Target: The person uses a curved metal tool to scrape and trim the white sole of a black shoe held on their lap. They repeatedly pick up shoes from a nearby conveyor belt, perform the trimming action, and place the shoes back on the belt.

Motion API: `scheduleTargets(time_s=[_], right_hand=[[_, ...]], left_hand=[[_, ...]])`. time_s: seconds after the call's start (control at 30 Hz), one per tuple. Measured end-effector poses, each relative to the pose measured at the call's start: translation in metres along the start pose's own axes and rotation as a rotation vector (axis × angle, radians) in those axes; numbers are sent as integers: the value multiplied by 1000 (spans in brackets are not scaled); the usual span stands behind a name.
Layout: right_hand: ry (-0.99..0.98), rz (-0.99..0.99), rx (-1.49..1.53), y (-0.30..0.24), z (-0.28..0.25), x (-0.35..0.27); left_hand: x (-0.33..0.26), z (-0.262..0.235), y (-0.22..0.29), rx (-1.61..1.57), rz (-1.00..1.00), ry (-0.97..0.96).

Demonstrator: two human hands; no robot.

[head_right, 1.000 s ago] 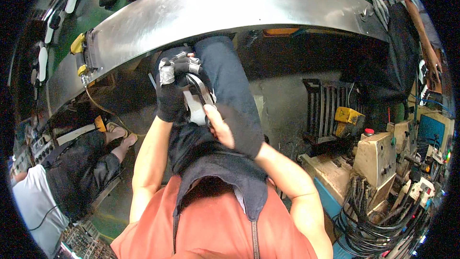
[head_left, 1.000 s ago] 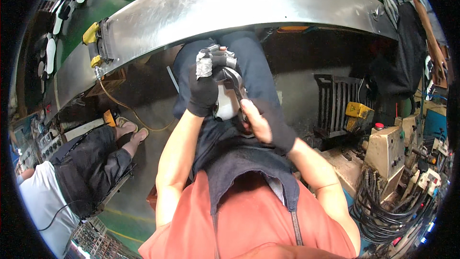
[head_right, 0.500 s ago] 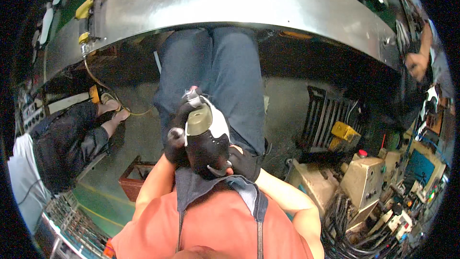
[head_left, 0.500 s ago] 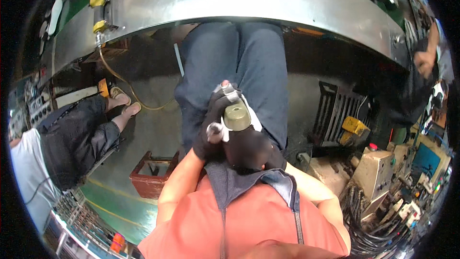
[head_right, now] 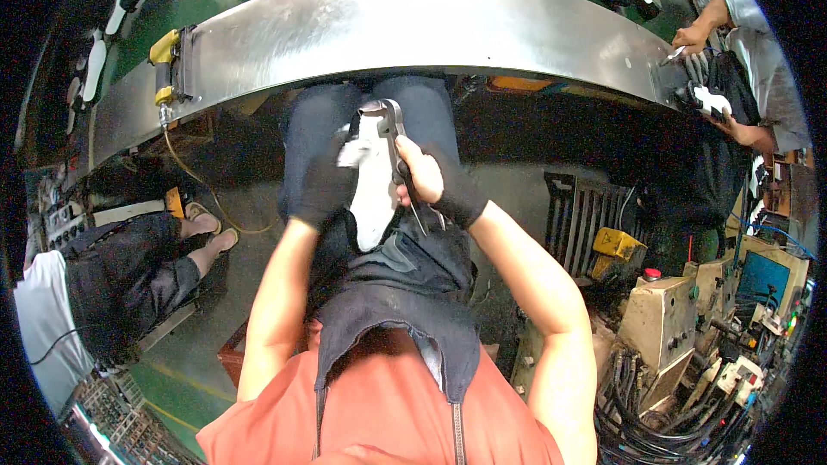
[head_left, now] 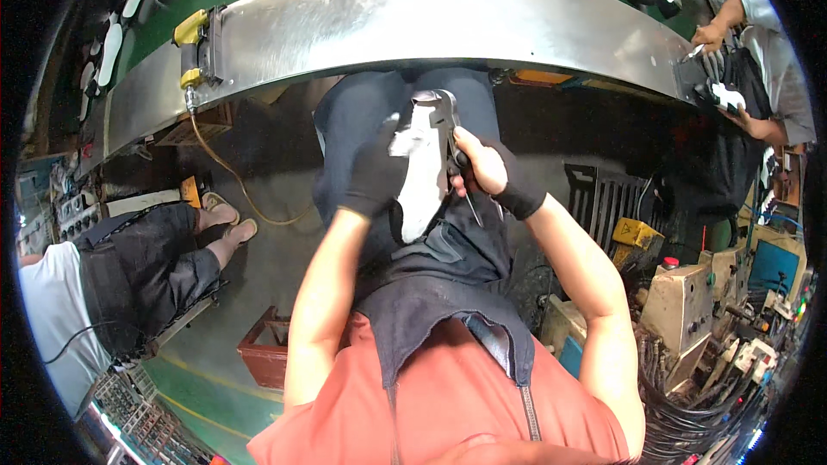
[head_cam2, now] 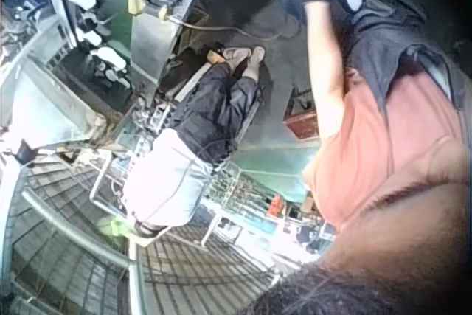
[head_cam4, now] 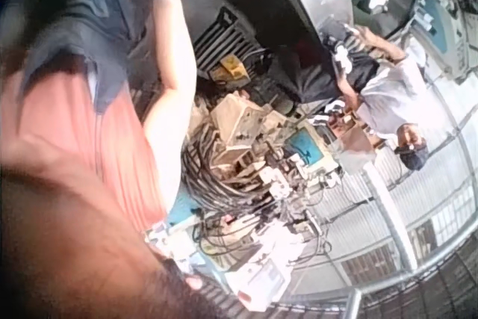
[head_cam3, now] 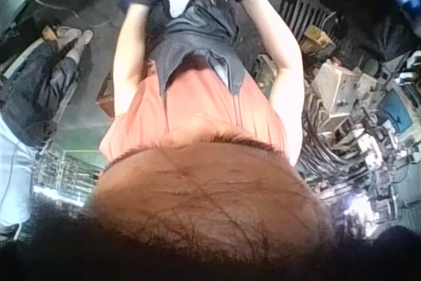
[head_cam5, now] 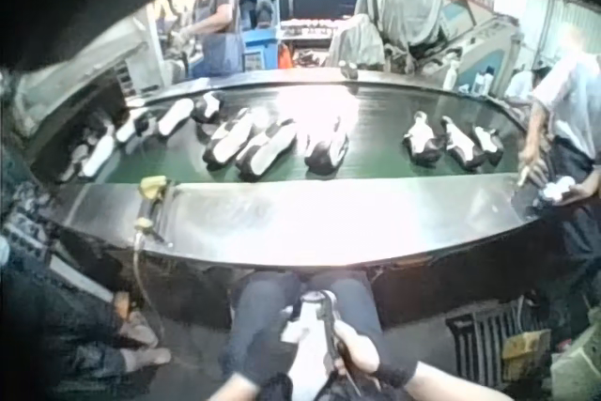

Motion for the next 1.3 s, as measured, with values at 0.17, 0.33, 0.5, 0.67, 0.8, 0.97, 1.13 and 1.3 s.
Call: scheduleTargets(time_s=[0.17,0.33,0.5,0.67,0.8,0.97,1.13,1.3], right_hand=[[76,-214,-115,35,-12,5],[13,-316,-141,46,-22,-28],[-234,-112,-984,-19,4,-49],[-125,-158,-687,32,-2,-49],[-146,197,-147,20,-37,-62],[-270,-257,-1141,-83,-20,-64],[-284,-284,-880,7,0,-48],[-142,-304,-741,72,-6,-68]], left_hand=[[-36,27,-14,-257,-53,118],[-57,-1,-16,128,187,-173],[-49,-14,-2,79,273,-334],[-8,15,-14,-161,-229,-384],[-18,47,8,180,157,148],[2,39,-10,142,-6,169],[-63,37,-35,-7,139,21],[-102,30,-91,-1094,-733,-419]])
Point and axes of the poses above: each hand's wrist, its own x-axis towards the middle knuckle, its own z-axis out of the palm, y = z × x, the point moved 2 cm from there along x, towards the middle knuckle, and after that the axes turned 11 degrees about -z, right-handed, at the moved point
